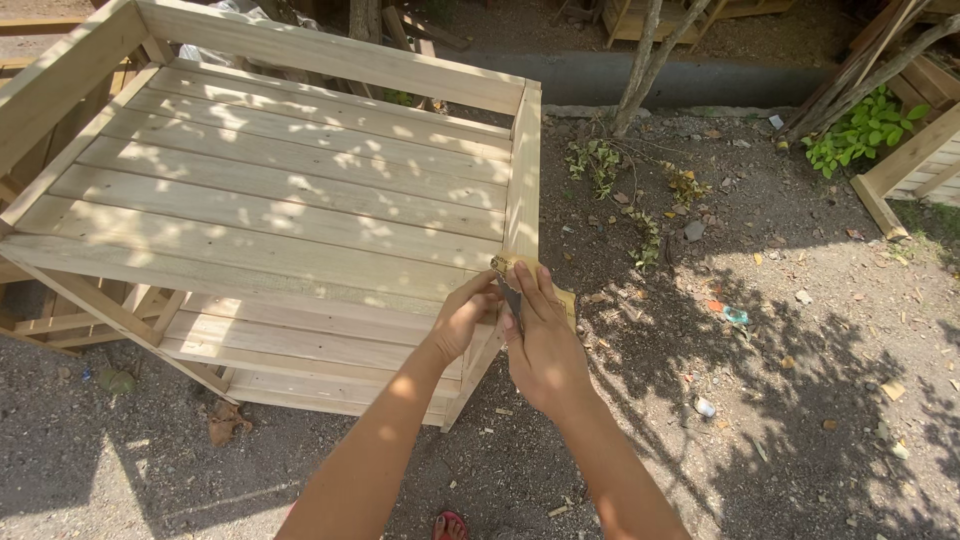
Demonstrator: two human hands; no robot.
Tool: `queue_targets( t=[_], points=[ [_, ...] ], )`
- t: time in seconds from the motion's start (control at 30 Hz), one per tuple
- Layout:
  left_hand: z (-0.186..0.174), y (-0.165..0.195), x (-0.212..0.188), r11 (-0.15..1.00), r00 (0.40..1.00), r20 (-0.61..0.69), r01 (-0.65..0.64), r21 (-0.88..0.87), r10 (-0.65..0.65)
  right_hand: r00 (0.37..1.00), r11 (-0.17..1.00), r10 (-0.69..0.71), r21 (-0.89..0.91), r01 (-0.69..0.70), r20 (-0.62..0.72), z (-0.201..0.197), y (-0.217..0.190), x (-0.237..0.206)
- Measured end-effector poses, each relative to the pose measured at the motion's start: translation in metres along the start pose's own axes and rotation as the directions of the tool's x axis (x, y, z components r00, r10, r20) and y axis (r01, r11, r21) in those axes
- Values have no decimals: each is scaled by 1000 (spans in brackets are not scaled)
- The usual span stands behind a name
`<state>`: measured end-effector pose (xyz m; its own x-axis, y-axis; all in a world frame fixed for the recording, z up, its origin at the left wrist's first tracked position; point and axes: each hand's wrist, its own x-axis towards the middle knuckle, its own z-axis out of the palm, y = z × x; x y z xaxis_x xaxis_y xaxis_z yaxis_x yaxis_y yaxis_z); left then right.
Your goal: The person sands a small wooden table/shelf frame outdoors using sheets of sandpaper, rubbing the top rails, edges, and slats of the furniture piece, repositioning around it to sand different sides and surfaces.
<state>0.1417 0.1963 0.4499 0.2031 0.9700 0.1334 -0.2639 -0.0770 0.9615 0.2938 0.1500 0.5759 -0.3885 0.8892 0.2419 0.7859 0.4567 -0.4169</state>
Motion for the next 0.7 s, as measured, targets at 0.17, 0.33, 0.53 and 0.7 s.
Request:
queue_targets(
  t=[0.17, 0.33, 0.53, 0.7],
  points=[
    [15, 4, -3, 945, 998, -54, 49, 322, -34, 994, 994, 106, -34, -105, 29, 7, -1, 31],
    [27, 19, -1, 934, 995, -40, 102, 343, -94, 997, 999, 53, -5, -53, -50, 12, -7, 3],
    [30, 23, -1, 929, 993, -44, 115, 351, -106, 985, 984, 170, 47, -169, -8, 7, -7, 21],
    [32, 24, -2, 942, 992, -68, 125, 312, -109, 991, 994, 94, 63, -89, -91, 6, -12, 17]
  ],
)
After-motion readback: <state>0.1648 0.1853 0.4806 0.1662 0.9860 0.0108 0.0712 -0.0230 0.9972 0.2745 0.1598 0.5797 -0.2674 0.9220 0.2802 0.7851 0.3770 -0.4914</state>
